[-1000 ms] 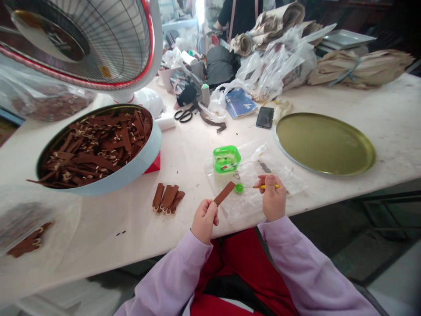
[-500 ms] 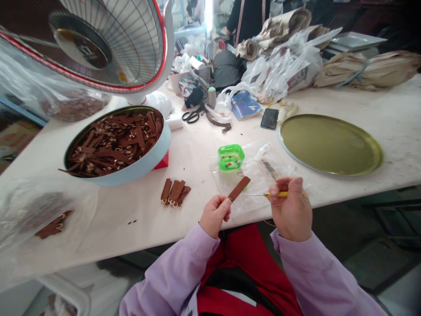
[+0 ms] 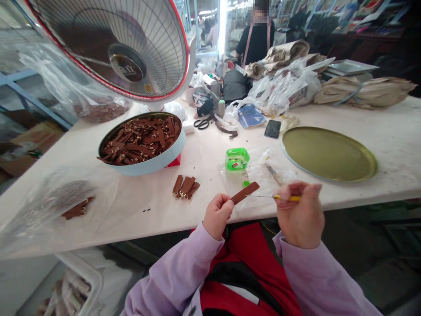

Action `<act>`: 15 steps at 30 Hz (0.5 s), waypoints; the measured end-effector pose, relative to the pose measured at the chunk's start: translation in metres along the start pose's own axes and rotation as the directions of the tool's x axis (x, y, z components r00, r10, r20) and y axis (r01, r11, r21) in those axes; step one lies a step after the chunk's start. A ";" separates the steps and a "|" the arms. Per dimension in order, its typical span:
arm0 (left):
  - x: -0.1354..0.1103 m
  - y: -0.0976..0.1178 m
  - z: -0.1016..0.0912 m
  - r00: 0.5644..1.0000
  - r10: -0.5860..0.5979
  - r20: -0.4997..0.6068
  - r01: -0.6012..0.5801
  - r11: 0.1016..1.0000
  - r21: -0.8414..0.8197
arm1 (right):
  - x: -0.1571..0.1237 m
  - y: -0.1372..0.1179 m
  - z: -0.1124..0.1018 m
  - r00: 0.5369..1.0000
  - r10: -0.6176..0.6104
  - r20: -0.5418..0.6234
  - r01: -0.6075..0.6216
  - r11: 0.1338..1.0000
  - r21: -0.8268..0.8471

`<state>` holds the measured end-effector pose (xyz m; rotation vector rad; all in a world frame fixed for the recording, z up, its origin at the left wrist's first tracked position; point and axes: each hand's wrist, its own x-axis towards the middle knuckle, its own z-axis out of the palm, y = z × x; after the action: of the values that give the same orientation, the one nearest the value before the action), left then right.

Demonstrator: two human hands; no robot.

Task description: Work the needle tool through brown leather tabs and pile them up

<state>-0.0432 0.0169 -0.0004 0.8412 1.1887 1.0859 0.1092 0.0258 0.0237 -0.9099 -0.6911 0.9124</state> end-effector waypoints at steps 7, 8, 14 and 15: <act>-0.021 0.015 -0.003 0.998 0.054 0.035 -0.055 0.998 0.033 | -0.025 0.000 -0.001 0.910 0.151 0.386 0.049 0.886 -0.461; -0.024 0.017 -0.004 0.997 0.057 0.045 -0.059 0.997 0.047 | -0.028 0.004 0.002 0.868 0.214 0.448 0.039 0.870 -0.491; -0.027 0.022 -0.019 0.998 0.039 0.039 -0.044 0.993 0.109 | -0.028 0.012 0.022 0.753 0.413 0.512 -0.085 0.833 -0.546; -0.026 0.021 -0.022 0.998 0.046 0.031 -0.050 0.992 0.114 | -0.028 0.012 0.024 0.723 0.445 0.528 -0.124 0.836 -0.535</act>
<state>-0.0693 -0.0032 0.0225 0.9752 1.2215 1.0490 0.0726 0.0138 0.0205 -1.1661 -1.4372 1.4094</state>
